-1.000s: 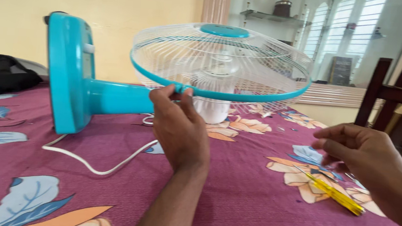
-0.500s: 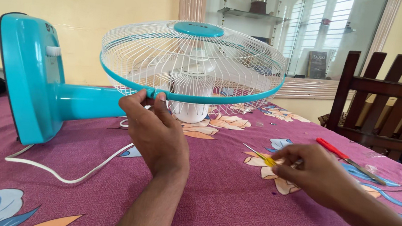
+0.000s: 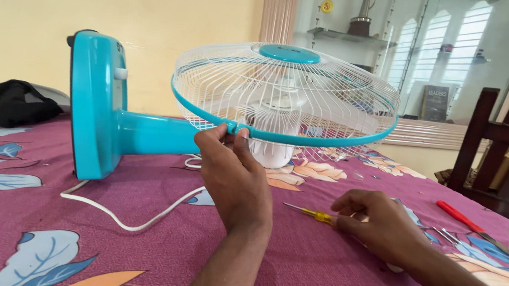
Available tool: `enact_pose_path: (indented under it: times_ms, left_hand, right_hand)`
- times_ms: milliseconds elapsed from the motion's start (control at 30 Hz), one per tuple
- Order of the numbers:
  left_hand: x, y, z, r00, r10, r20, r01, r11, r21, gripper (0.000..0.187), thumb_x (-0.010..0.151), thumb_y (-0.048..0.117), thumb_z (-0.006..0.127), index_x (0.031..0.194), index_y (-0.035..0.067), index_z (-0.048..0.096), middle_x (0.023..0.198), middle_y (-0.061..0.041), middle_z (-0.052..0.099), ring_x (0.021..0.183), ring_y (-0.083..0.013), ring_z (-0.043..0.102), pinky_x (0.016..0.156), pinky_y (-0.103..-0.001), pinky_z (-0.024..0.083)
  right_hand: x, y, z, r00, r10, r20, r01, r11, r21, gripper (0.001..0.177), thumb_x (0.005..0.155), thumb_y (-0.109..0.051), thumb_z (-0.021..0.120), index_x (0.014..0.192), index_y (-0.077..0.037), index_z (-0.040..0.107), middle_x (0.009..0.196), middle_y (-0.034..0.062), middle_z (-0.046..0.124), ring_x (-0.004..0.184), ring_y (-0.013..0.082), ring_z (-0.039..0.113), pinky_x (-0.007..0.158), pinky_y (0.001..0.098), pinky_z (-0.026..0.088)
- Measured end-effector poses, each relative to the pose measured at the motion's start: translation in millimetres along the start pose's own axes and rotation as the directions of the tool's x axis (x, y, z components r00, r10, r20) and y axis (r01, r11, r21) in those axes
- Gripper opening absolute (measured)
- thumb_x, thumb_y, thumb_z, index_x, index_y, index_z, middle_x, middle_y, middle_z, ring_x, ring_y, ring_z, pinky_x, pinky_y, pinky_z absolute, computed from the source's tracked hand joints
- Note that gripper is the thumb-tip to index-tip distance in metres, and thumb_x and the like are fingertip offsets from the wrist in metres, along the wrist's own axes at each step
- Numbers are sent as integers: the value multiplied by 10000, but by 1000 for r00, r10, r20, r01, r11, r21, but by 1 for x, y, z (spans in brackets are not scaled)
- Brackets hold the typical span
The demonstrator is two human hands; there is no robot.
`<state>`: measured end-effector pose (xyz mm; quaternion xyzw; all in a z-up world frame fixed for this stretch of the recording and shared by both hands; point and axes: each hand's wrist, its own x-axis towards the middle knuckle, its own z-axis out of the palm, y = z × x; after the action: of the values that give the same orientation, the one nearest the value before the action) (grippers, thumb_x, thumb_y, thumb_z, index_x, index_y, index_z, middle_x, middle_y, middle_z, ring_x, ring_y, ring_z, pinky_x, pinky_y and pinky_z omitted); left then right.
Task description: The person reassembles a small electric fan on a table. They attach the front wire cage to the fan head, then fit a blue plastic ring around the cage and secure it with a small fastener using a screwdriver.
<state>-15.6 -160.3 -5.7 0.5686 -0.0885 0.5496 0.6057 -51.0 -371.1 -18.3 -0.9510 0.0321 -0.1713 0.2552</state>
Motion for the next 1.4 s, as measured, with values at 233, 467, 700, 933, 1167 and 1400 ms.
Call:
enact_pose_path:
  times_ms: [233,467,700,933,1167,1400]
  left_hand:
    - [-1,2,-2,1000,5,6,-5,1000,-3,230,1041,126,564,1190,-31,485,1000,-179,646,902,-282,712,713,-403,579]
    - [-14,11,-3,995,-60,84,59,998,14,268,1047,197,558,1197,-13,486,1033,-180,634,938,-298,706,710,-410,587]
    - [-15,3,2,997,66,51,-68,997,27,252,1064,178,544,1208,-20,486,1046,-175,625,950,-286,704,747,-412,579]
    - [-7,0,-3,996,51,71,-57,994,88,263,1073,192,550,1213,-19,479,1011,-165,639,904,-266,705,691,-407,567]
    - [-7,2,-4,995,42,88,-50,994,92,262,1066,178,543,1219,-20,465,1002,-164,650,886,-255,716,643,-389,581]
    - [-7,2,-5,993,-17,120,4,994,109,271,1055,182,540,1221,-16,459,1001,-164,650,890,-253,725,614,-379,590]
  right_hand:
    - [5,24,-15,995,53,-85,-46,995,86,343,908,-347,755,1146,-103,790,1092,76,788,1078,211,731,986,403,590]
    - [23,107,-48,932,274,-238,-255,961,109,306,924,-192,790,1198,-55,793,1030,124,788,925,228,779,865,388,594]
    - [15,183,-68,883,320,-342,-316,946,70,254,899,-122,795,1137,-41,831,847,133,749,709,200,688,648,371,547]
    - [-14,136,-63,939,328,-104,-326,945,39,336,900,-327,801,1036,-26,861,840,102,778,707,189,733,710,338,564]
    - [-17,109,-53,958,281,-60,-284,958,-37,249,924,-295,769,1006,-60,759,855,106,768,757,184,722,760,339,555]
    - [-11,79,-53,975,190,-115,-146,939,312,233,1017,-245,659,1047,-15,671,854,145,748,767,202,733,748,365,530]
